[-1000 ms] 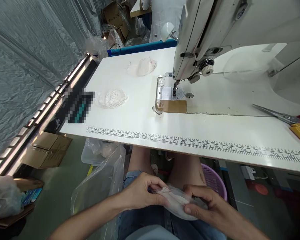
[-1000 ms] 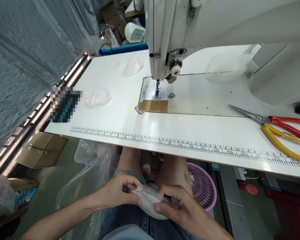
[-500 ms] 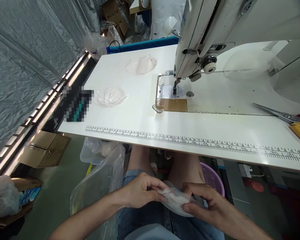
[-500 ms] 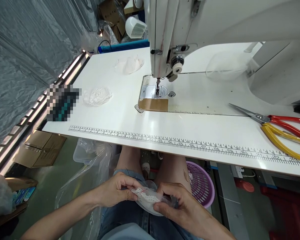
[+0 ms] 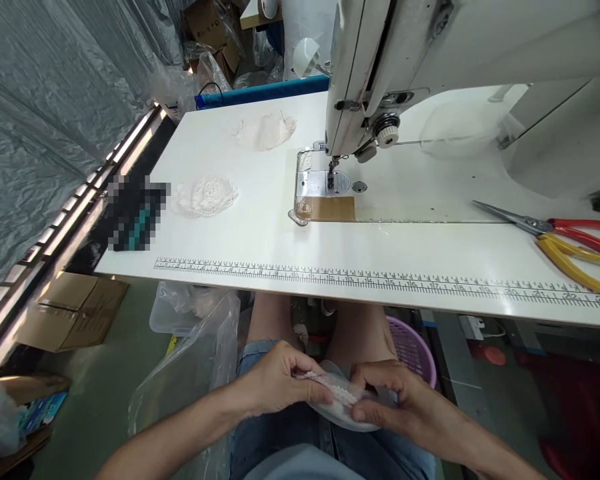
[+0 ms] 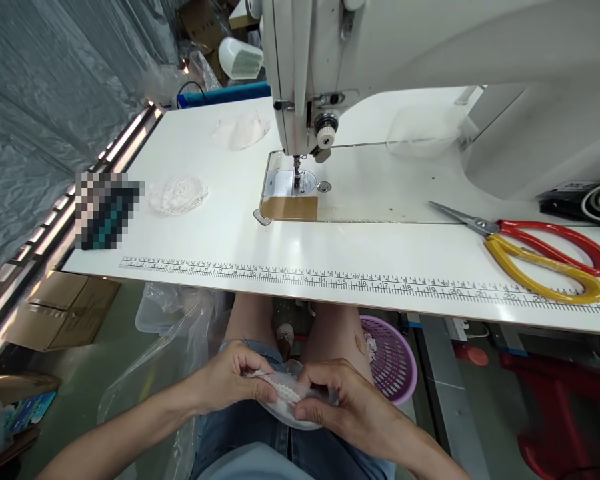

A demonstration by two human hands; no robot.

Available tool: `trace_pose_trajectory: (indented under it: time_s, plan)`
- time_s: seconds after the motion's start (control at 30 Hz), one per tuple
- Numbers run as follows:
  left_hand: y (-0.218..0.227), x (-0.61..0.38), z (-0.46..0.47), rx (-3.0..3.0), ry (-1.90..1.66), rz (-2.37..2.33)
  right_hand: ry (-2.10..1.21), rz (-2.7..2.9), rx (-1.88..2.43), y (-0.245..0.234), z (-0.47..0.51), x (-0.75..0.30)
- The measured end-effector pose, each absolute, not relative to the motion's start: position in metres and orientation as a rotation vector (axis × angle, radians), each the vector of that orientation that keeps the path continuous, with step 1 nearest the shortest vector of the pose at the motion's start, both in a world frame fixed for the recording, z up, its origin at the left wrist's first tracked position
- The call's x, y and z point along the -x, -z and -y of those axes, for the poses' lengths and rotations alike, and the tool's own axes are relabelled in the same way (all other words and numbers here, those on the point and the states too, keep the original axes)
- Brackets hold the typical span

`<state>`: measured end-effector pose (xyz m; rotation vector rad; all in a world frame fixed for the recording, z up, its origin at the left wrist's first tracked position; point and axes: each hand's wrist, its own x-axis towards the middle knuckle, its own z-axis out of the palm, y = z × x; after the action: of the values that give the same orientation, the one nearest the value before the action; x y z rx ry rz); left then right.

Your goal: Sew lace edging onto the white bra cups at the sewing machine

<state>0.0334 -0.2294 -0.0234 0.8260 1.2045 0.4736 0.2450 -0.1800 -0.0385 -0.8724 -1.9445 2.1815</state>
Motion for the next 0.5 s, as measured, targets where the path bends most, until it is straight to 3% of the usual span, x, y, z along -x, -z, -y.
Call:
trace_pose_trajectory:
  time_s: [0.5]
  plan:
    - [0.0248,-0.034,0.2332,-0.81,-0.473,-1.222,-2.073,2.041,0.93,0.0379,0.1822,-0.246]
